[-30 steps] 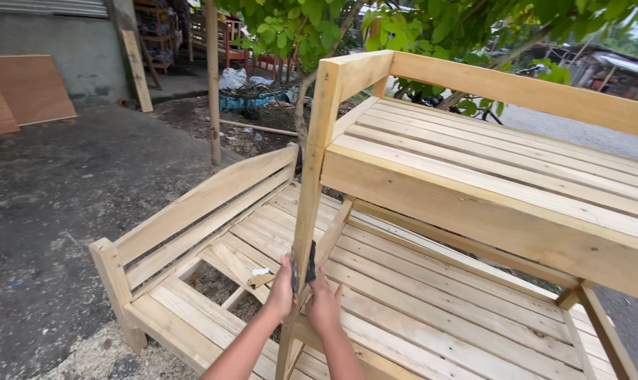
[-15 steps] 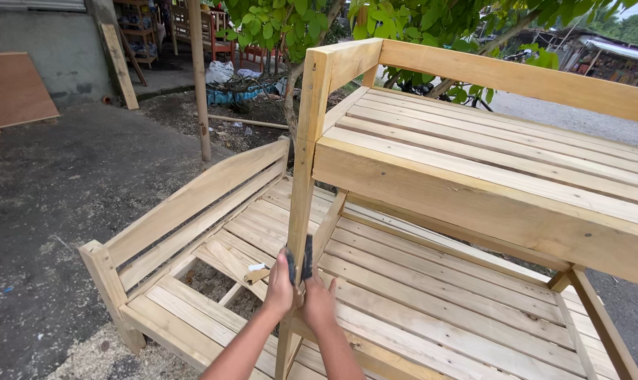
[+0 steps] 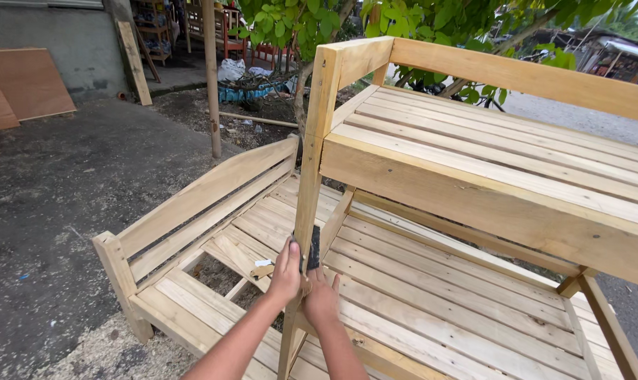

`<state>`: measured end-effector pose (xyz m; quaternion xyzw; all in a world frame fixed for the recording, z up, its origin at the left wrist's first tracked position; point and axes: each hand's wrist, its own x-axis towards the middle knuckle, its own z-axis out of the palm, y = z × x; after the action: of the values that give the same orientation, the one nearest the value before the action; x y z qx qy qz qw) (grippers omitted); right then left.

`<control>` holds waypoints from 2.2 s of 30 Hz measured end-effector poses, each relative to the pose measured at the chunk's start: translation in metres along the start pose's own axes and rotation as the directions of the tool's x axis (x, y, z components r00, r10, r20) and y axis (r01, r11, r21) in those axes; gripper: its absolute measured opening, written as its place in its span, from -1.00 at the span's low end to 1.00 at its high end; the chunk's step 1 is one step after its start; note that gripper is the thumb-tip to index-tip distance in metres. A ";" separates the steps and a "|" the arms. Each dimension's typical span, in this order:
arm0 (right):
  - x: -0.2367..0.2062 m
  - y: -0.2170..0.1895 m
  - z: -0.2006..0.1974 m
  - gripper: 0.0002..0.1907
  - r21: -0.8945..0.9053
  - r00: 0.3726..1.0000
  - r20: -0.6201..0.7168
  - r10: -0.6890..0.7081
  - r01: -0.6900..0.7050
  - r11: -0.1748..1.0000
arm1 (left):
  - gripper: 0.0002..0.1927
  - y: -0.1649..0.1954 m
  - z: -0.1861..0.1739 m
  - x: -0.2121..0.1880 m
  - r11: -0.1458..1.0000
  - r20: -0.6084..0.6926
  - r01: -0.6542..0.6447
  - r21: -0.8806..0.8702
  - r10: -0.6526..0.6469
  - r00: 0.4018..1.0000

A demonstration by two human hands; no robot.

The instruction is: The person sands a wooden shelving unit with a sanding block. They smooth the vertical posts and horizontal slats on multiple shelves, moving methodically from one section to the next.

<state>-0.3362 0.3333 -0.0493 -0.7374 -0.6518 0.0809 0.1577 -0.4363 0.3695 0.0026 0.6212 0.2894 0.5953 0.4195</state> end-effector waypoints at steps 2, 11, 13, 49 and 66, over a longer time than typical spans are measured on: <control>0.000 -0.002 -0.003 -0.07 -0.052 0.999 -0.006 -0.038 0.038 0.998 | -0.22 0.018 0.002 0.030 0.997 -0.050 -0.058 0.056 0.061 0.997; -0.003 -0.007 -0.009 -0.07 0.010 0.999 0.010 -0.038 0.038 0.999 | -0.22 0.019 0.002 0.014 0.997 -0.058 -0.041 0.067 0.045 0.997; -0.003 -0.007 -0.013 -0.08 0.033 0.999 0.032 -0.029 0.027 0.999 | -0.23 0.003 0.000 -0.006 0.994 -0.071 0.006 0.108 0.002 0.998; -0.070 0.067 -0.001 -0.05 0.572 0.965 -0.224 0.139 0.014 0.820 | -0.28 -0.053 -0.004 -0.076 0.947 -0.236 -0.018 0.322 0.098 0.967; -0.107 0.088 -0.028 -0.54 0.947 0.931 0.025 0.365 0.095 -0.306 | -0.68 -0.034 0.051 -0.107 0.944 0.125 0.277 -0.181 -0.258 0.958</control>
<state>-0.2597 0.2150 -0.0615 -0.3838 -0.1979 0.4799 0.7637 -0.3945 0.2854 -0.0769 0.5607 0.2896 0.5266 0.5696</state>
